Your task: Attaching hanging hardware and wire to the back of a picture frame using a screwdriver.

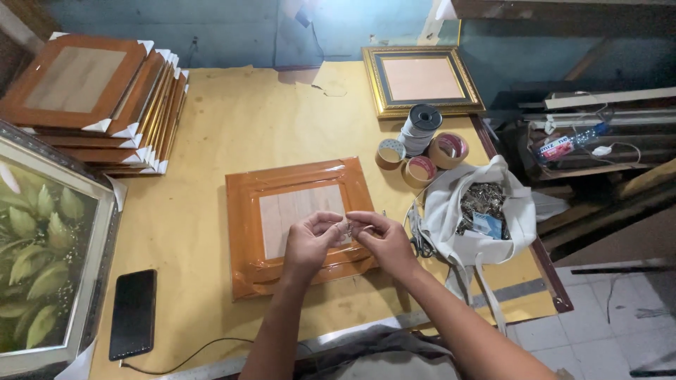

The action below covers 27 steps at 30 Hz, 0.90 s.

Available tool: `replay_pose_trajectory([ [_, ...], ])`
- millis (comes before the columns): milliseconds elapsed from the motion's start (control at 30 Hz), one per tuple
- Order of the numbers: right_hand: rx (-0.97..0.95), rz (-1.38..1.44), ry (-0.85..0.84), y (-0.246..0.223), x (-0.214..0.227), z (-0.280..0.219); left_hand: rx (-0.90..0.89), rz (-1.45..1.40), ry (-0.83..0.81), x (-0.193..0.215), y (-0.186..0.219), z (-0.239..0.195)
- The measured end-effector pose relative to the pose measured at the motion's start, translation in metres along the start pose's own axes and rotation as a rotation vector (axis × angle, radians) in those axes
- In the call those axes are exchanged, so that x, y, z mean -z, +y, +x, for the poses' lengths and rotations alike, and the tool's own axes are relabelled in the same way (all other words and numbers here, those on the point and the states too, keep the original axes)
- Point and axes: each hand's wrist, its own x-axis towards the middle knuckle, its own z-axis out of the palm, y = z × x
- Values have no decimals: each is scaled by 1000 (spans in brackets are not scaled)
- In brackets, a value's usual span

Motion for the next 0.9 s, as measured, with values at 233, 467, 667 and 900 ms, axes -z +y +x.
replay_pose_trajectory([
  [233,-248,249,-173,-16,6,-7,19,36,-15,0,7,-6],
  [467,-176,167,-181,-2,6,0,31,80,-32,6,10,-7],
  [667,-174,208,-214,-3,5,1,14,71,-18,6,5,-3],
  [900,-166,276,-226,-1,4,4,4,53,-15,5,3,-4],
])
